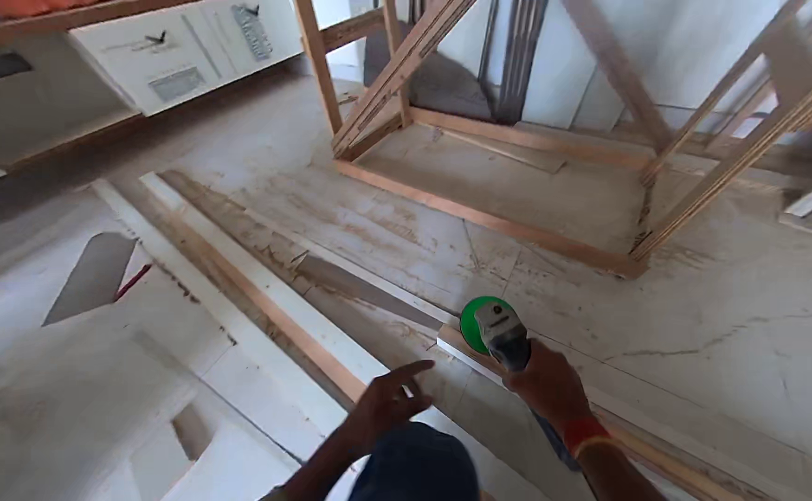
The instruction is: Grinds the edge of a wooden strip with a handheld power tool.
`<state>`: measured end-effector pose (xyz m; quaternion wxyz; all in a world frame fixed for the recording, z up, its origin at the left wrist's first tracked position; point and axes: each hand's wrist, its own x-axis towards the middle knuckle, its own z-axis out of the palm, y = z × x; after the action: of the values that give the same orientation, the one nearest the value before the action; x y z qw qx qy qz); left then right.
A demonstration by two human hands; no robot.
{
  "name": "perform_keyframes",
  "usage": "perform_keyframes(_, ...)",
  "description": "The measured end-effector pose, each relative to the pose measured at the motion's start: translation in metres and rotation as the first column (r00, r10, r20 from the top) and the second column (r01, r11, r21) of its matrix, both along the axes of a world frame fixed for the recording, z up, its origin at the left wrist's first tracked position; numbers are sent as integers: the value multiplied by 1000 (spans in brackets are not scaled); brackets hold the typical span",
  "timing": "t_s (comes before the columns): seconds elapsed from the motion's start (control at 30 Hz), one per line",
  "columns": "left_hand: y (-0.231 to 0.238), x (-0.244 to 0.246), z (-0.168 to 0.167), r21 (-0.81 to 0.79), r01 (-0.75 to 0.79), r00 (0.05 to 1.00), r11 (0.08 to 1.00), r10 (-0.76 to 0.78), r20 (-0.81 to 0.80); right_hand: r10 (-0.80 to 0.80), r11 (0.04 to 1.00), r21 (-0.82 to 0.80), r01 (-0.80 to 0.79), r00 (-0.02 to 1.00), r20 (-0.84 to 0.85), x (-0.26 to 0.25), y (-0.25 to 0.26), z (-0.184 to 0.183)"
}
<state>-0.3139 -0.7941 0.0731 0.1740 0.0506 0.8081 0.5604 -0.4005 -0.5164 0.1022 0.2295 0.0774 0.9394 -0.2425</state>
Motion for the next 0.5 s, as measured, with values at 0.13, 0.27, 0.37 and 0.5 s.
perform_keyframes(0.13,52,-29,-16,26,97,995,995,-98,38,-133,991,8,133,990,53,28,-17,-20)
perform_keyframes(0.27,77,-40,-18,-177,21,998,984,-11,56,-77,996,43,75,996,44,33,-36,-31)
perform_keyframes(0.37,86,-57,-20,-327,18,996,945,12,91,-94,994,66,88,991,95,30,-45,-37)
perform_keyframes(0.5,92,-64,-25,-436,18,984,900,61,166,-106,993,58,100,989,105,35,-54,-47)
